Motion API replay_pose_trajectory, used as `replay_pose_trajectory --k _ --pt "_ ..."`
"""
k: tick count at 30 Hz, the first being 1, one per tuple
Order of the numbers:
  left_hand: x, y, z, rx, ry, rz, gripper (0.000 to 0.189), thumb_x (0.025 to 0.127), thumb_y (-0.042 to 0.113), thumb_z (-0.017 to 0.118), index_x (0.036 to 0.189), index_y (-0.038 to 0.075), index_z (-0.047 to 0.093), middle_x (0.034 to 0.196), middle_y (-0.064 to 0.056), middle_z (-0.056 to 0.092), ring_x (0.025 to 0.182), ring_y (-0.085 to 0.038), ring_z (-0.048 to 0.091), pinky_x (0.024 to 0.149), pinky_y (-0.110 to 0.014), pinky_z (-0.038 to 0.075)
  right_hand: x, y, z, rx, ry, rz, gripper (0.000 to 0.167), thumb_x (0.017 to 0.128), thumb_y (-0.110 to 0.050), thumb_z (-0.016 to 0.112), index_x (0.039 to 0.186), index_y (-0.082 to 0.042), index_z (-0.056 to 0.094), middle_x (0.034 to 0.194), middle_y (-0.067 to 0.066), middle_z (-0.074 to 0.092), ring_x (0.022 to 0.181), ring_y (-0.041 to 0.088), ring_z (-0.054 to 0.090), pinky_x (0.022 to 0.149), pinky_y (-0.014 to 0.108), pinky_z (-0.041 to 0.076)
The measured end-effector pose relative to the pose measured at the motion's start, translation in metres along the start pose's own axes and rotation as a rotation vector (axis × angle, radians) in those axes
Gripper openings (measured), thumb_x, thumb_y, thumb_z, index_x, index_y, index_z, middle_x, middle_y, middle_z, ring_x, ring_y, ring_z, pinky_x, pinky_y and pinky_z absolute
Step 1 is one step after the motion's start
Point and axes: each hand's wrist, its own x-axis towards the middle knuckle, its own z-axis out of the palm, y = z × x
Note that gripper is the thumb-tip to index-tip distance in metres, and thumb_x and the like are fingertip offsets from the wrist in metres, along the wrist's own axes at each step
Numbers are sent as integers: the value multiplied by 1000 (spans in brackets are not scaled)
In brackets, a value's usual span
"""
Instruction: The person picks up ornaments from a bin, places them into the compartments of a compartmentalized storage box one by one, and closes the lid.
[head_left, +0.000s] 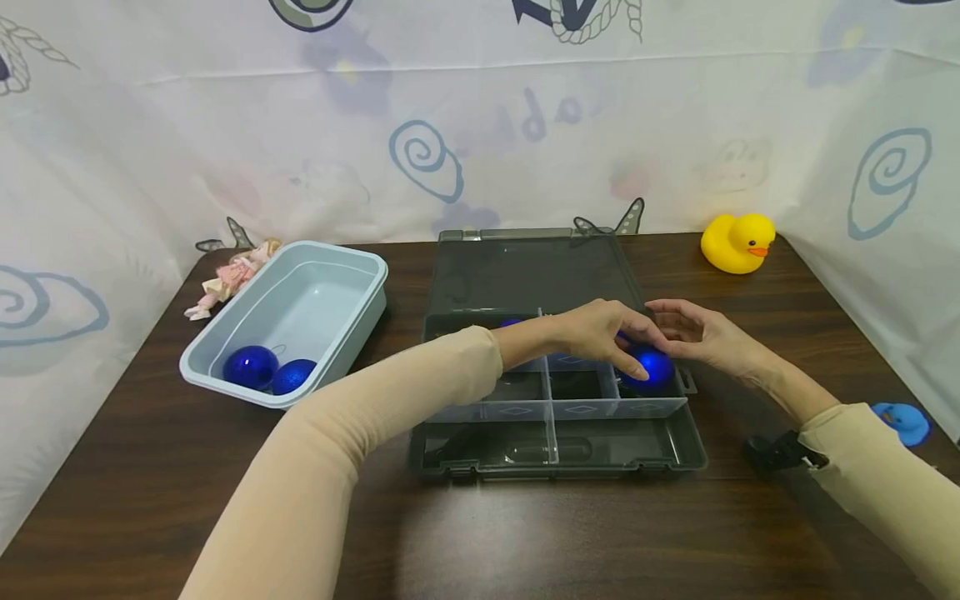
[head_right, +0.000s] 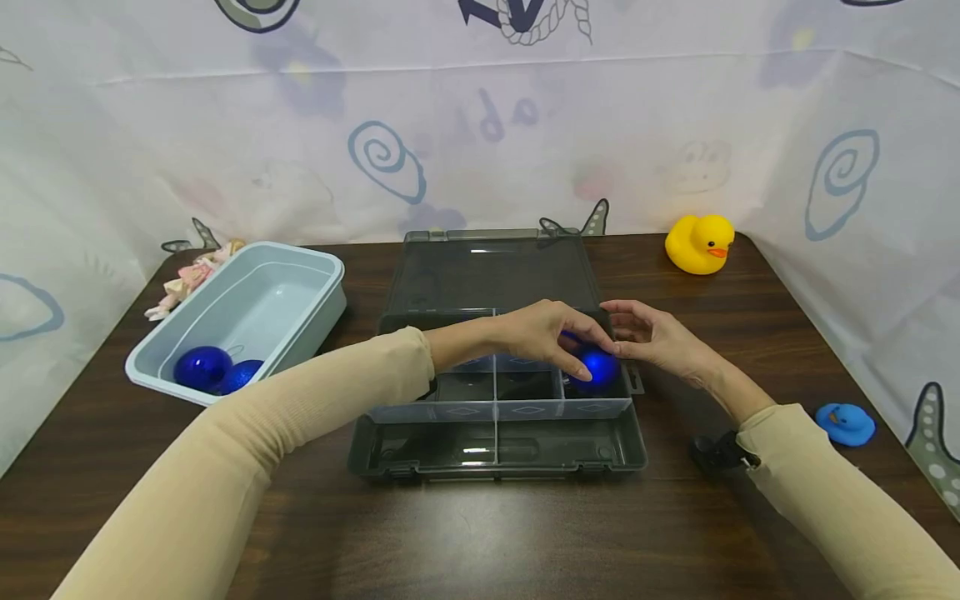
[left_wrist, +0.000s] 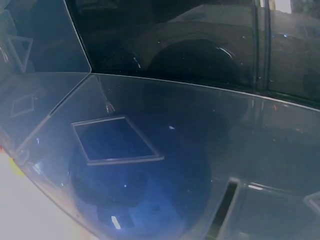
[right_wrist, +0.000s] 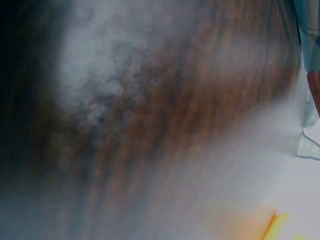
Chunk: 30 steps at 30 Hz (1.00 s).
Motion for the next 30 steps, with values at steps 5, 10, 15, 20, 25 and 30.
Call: replay_pose_trajectory --k 5,10,15,20,25,30 --pt "-2 -1 0 47 -9 -19 42 82 14 72 122 8 62 127 -1 60 118 -5 52 90 -10 43 4 -2 2 -37 -7 30 61 93 -13 59 144 -4 27 148 25 29 133 38 35 99 26 41" --pt "-7 -2 0 43 -3 -34 43 81 11 73 123 7 62 128 -3 60 122 -12 51 92 -14 44 6 -3 4 -49 -13 43 61 94 -14 59 144 -3 26 150 25 24 135 46 27 101 37 35" --pt "-14 -6 1 17 19 -36 43 82 10 73 123 6 61 128 -5 60 121 -12 53 90 -13 45 7 -3 8 -50 -18 64 61 94 -16 58 145 -4 26 150 24 25 135 46 27 100 44 32" --pt "-33 0 -3 10 69 -72 41 82 12 72 121 5 61 123 -7 63 113 -13 59 87 -12 46 4 -1 9 -73 -10 69 62 94 -18 58 145 -6 26 149 25 26 133 47 30 98 43 37" --pt "-67 15 -18 -85 149 -114 38 85 10 70 120 0 60 117 -12 65 103 -14 63 85 -16 49 1 -1 6 -114 14 62 61 94 -19 58 146 -8 27 148 24 27 131 46 34 97 35 43" --pt "-113 16 -38 -179 261 -159 35 87 9 67 120 1 60 115 -14 65 99 -13 64 85 -24 51 1 -2 4 -121 18 52 60 94 -17 58 145 -9 28 148 24 29 130 45 33 93 18 45"
